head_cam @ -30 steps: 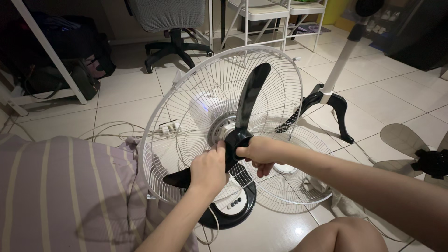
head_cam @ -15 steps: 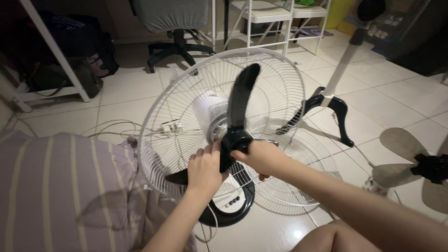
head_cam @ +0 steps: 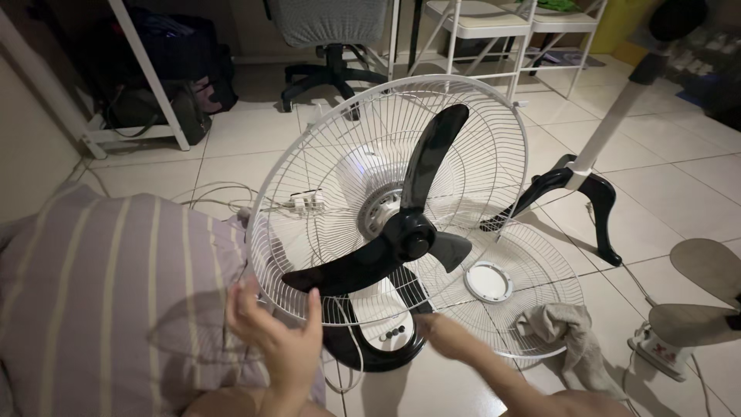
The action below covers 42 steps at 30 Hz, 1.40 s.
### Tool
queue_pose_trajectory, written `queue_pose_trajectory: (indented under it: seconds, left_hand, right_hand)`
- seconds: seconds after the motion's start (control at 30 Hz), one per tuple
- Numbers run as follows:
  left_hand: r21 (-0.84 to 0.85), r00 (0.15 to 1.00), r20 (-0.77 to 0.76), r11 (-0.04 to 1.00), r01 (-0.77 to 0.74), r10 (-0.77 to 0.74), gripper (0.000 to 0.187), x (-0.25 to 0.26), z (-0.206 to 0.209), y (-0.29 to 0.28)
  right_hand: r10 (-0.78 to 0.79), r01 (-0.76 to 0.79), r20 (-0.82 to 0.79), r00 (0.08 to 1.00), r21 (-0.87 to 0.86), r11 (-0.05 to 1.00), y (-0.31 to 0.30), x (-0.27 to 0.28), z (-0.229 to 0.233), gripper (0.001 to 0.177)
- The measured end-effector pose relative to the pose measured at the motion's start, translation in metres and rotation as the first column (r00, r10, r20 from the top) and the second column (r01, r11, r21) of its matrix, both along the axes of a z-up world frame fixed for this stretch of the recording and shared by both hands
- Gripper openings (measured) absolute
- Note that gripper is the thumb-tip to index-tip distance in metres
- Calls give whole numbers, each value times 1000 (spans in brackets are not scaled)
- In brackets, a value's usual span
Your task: The person assembles a standing fan by attaching the front grille, securing the fan blades with a central cap, and then attaching the rear grille. The person wipes the front grille with a cloth before final assembly.
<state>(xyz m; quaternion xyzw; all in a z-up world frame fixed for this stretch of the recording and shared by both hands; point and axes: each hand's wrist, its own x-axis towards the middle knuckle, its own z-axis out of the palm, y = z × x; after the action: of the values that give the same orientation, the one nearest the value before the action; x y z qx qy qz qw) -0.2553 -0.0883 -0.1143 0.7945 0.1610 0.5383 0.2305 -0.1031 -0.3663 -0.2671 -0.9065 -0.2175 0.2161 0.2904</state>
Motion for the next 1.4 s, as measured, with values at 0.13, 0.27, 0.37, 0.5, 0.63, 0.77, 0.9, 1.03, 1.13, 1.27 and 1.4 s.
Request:
queue_pose_trajectory:
  seconds: [0.13, 0.27, 0.37, 0.5, 0.63, 0.77, 0.9, 1.03, 1.13, 1.27, 1.4]
  left_hand:
    - [-221, 990, -66, 969, 107, -124, 130, 17, -7, -1]
    - [-276, 988, -53, 953, 123, -143, 137, 34, -7, 6]
    - [-323, 985, -109, 942, 89, -130, 141, 45, -9, 14]
    - [-410, 970, -158, 906, 103, -182, 146, 68, -12, 31]
    - [-384, 950, -214, 914, 133, -228, 146, 92, -16, 53]
    - [-336, 949, -206, 928, 160, -239, 148, 115, -16, 69]
    - [-376, 950, -205, 915, 148, -237, 150, 132, -12, 76]
    - [-427, 953, -225, 900, 92, -205, 147, 137, -16, 72]
    - [-245, 988, -110, 967, 75, -105, 134, 120, -41, 40]
    - [-387, 954, -265, 921, 27, -140, 117, 98, -88, -26]
    - [-827, 910, -154, 554, 94, -384, 116, 115, -118, -61]
  right_hand:
    - [125, -97, 62, 990, -337, 936, 21, -7, -58, 61]
    - [102, -98, -6, 995, -368, 925, 32, -21, -92, 77]
    - [84, -77, 4, 996, -354, 932, 32, -18, -100, 81]
    - [64, -79, -52, 997, -371, 925, 40, -1, -100, 82]
    - [94, -91, -13, 996, -391, 916, 52, 16, -101, 84]
    - [113, -113, -23, 993, -360, 926, 59, 41, -107, 86]
    - [78, -82, -125, 989, -24, 996, 45, 79, -101, 86]
    - [-258, 260, -35, 965, 175, 949, 1, 80, -78, 44]
    - [-421, 396, 358, 833, 144, 907, -46, 72, -49, 40]
    - [-468, 503, 248, 848, -654, 565, -125, 92, -18, 58]
    - [-519, 477, 143, 843, -645, 597, -201, 82, -50, 44]
